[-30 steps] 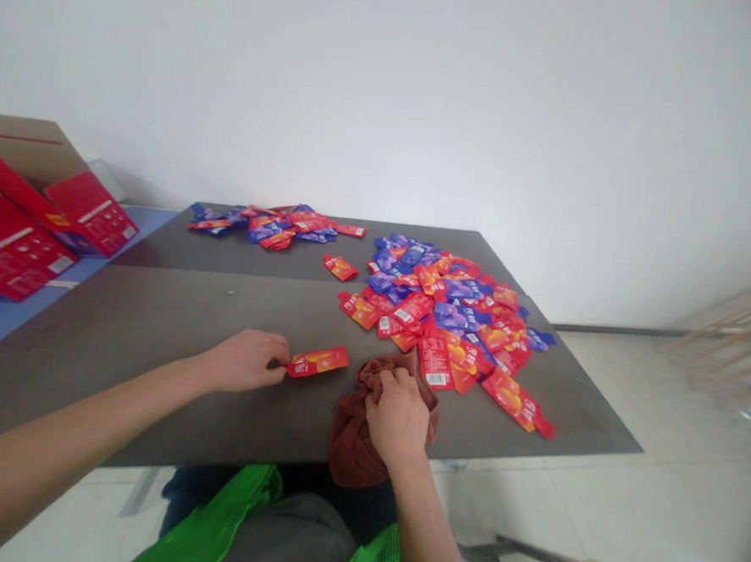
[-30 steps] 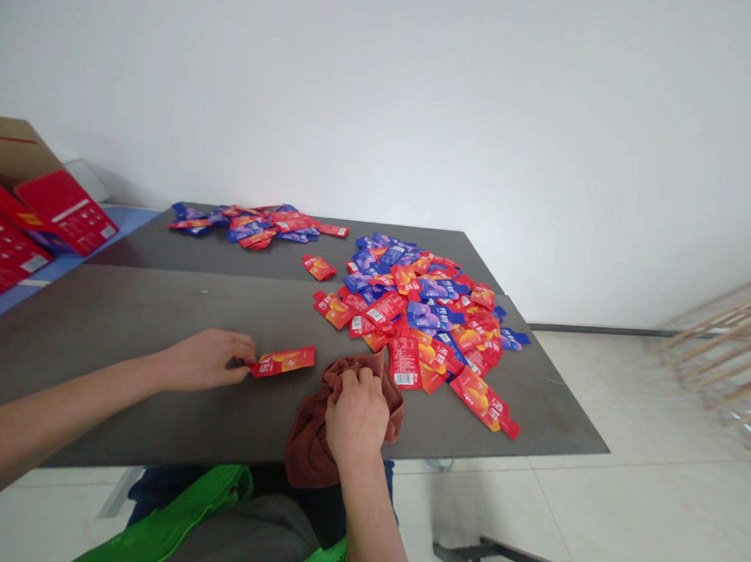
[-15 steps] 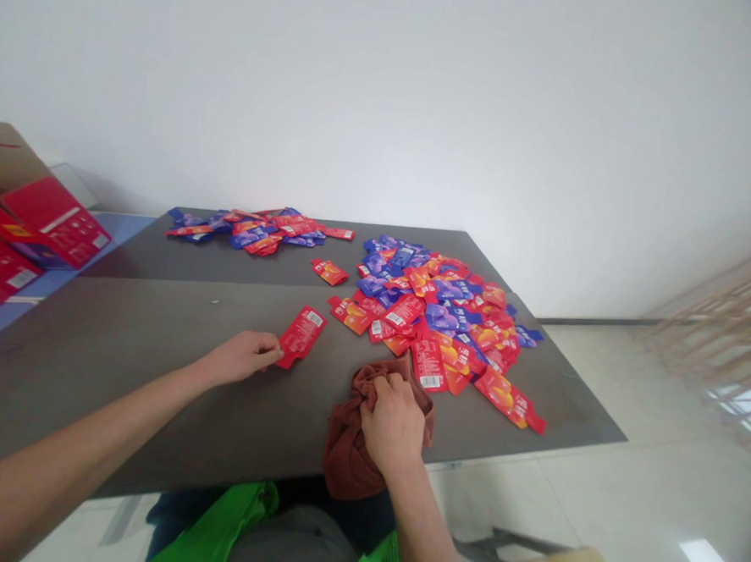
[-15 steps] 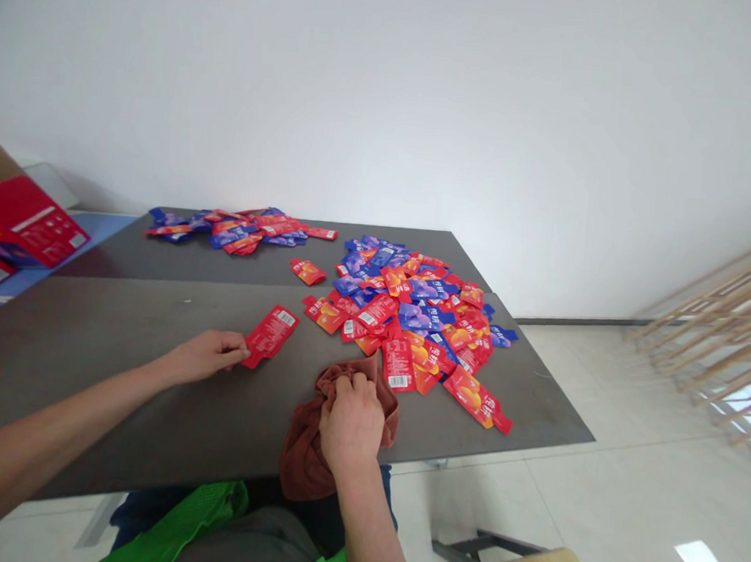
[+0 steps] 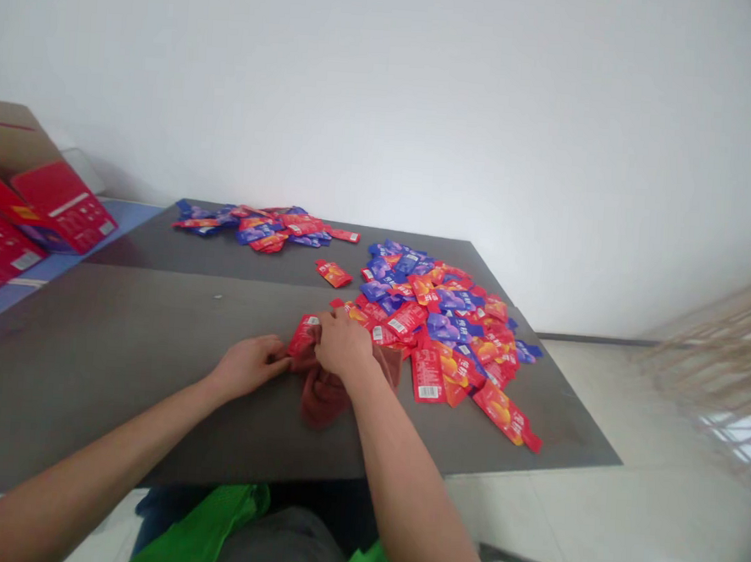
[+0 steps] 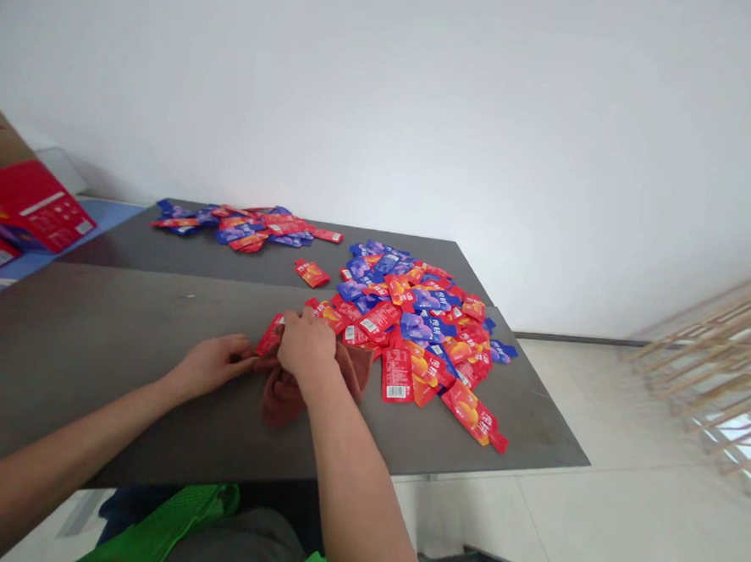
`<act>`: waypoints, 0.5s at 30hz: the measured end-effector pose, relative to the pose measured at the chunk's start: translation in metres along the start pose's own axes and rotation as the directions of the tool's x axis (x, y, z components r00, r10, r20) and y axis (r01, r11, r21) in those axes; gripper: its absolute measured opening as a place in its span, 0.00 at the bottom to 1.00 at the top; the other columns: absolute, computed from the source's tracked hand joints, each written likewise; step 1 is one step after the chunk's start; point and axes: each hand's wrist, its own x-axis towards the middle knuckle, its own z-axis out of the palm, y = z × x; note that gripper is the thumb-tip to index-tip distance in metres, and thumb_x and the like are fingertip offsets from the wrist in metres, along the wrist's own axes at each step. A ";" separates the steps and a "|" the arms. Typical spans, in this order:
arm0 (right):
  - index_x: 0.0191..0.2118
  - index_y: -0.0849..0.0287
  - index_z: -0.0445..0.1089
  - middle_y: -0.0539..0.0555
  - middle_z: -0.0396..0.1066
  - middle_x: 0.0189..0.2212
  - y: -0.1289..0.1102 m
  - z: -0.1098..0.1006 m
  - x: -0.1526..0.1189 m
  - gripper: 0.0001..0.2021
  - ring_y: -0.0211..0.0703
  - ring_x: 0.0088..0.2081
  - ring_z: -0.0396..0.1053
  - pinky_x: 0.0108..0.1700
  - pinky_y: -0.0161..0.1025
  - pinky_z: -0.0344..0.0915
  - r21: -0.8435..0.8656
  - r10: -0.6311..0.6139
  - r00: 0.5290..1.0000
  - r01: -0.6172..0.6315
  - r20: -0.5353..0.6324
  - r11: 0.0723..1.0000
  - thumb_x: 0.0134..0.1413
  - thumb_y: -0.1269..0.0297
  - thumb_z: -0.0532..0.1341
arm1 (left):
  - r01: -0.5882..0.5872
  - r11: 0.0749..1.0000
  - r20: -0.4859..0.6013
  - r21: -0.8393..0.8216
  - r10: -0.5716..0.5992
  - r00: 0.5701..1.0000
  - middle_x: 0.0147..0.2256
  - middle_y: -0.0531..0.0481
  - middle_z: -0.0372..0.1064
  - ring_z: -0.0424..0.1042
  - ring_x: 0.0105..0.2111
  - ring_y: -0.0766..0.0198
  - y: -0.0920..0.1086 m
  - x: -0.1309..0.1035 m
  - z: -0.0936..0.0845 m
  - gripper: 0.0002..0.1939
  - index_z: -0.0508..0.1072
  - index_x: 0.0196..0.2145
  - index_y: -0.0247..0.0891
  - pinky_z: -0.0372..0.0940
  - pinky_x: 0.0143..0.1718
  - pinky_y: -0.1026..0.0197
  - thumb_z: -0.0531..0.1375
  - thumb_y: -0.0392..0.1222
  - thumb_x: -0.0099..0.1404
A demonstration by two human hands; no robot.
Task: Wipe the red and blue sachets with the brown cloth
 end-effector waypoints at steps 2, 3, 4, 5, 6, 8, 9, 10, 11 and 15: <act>0.55 0.52 0.68 0.58 0.67 0.56 -0.001 -0.006 0.029 0.21 0.49 0.49 0.71 0.47 0.41 0.66 0.014 -0.062 0.994 0.061 0.090 0.998 0.55 0.67 0.63 | -0.035 0.999 -0.038 -0.023 0.034 0.999 0.30 0.51 0.67 0.68 0.31 0.62 0.002 -0.012 0.002 0.17 0.69 0.26 0.39 0.57 0.31 0.62 0.55 0.52 0.67; 0.52 0.51 0.71 0.56 0.70 0.53 -0.001 -0.005 0.038 0.21 0.48 0.47 0.72 0.46 0.40 0.66 0.021 -0.078 0.989 0.076 0.129 0.997 0.51 0.67 0.65 | -0.060 0.997 -0.047 -0.042 0.058 0.997 0.32 0.51 0.67 0.68 0.32 0.62 0.002 -0.018 0.003 0.16 0.69 0.26 0.39 0.59 0.33 0.62 0.55 0.50 0.67; 0.49 0.52 0.72 0.55 0.72 0.49 0.000 -0.003 0.042 0.19 0.47 0.44 0.73 0.44 0.39 0.67 0.024 -0.078 0.985 0.075 0.151 0.997 0.48 0.68 0.66 | -0.088 0.994 -0.051 -0.066 0.085 0.995 0.34 0.50 0.68 0.69 0.34 0.62 0.001 -0.024 0.003 0.15 0.69 0.27 0.39 0.60 0.34 0.62 0.56 0.49 0.67; 0.47 0.52 0.73 0.55 0.73 0.46 0.002 0.001 0.041 0.18 0.47 0.43 0.73 0.43 0.38 0.66 0.027 -0.069 0.985 0.066 0.160 0.997 0.48 0.68 0.67 | -0.115 0.989 -0.055 -0.095 0.110 0.992 0.36 0.50 0.69 0.70 0.36 0.61 -0.001 -0.030 0.002 0.14 0.70 0.27 0.39 0.62 0.37 0.62 0.56 0.49 0.67; 0.48 0.52 0.72 0.55 0.73 0.45 0.004 0.007 0.037 0.18 0.47 0.43 0.73 0.43 0.38 0.66 0.029 -0.052 0.987 0.048 0.155 0.998 0.48 0.68 0.66 | -0.139 0.982 -0.061 -0.127 0.132 0.989 0.39 0.49 0.69 0.70 0.39 0.61 -0.003 -0.036 0.001 0.14 0.70 0.27 0.39 0.63 0.39 0.62 0.56 0.48 0.68; 0.52 0.53 0.69 0.56 0.73 0.47 0.008 0.018 0.021 0.20 0.48 0.46 0.73 0.44 0.39 0.66 0.036 0.002 0.994 -0.007 0.113 0.999 0.51 0.68 0.63 | -0.165 0.968 -0.074 -0.188 0.154 0.985 0.43 0.49 0.70 0.71 0.43 0.60 -0.008 -0.044 0.000 0.15 0.71 0.28 0.39 0.64 0.44 0.61 0.56 0.48 0.69; 0.53 0.54 0.68 0.57 0.72 0.48 0.010 0.024 0.011 0.21 0.48 0.47 0.72 0.44 0.39 0.66 0.041 0.035 0.995 -0.039 0.091 0.998 0.52 0.69 0.62 | -0.170 0.962 -0.077 -0.212 0.156 0.985 0.45 0.49 0.70 0.71 0.44 0.60 -0.011 -0.047 -0.001 0.15 0.72 0.28 0.39 0.64 0.46 0.61 0.56 0.49 0.69; 0.53 0.55 0.68 0.57 0.72 0.48 0.011 0.028 0.002 0.20 0.48 0.48 0.72 0.44 0.39 0.66 0.043 0.066 0.995 -0.069 0.074 0.997 0.52 0.69 0.60 | -0.170 0.958 -0.078 -0.232 0.156 0.985 0.46 0.49 0.70 0.71 0.45 0.60 -0.013 -0.049 -0.001 0.15 0.72 0.28 0.39 0.64 0.48 0.60 0.56 0.49 0.69; 0.52 0.55 0.68 0.56 0.73 0.48 0.012 0.032 -0.007 0.19 0.47 0.48 0.72 0.44 0.39 0.66 0.054 0.089 0.994 -0.092 0.060 0.994 0.52 0.69 0.60 | -0.166 0.955 -0.075 -0.245 0.152 0.986 0.46 0.49 0.70 0.71 0.45 0.60 -0.015 -0.049 -0.001 0.16 0.72 0.28 0.39 0.64 0.48 0.60 0.56 0.50 0.70; 0.47 0.52 0.71 0.51 0.75 0.44 0.016 0.042 -0.033 0.18 0.45 0.46 0.73 0.45 0.38 0.67 0.268 0.133 0.991 -0.127 -0.006 0.955 0.48 0.71 0.60 | -0.128 0.957 -0.069 -0.261 0.113 0.991 0.45 0.50 0.72 0.72 0.42 0.62 -0.016 -0.047 -0.002 0.18 0.72 0.26 0.38 0.65 0.46 0.60 0.56 0.52 0.69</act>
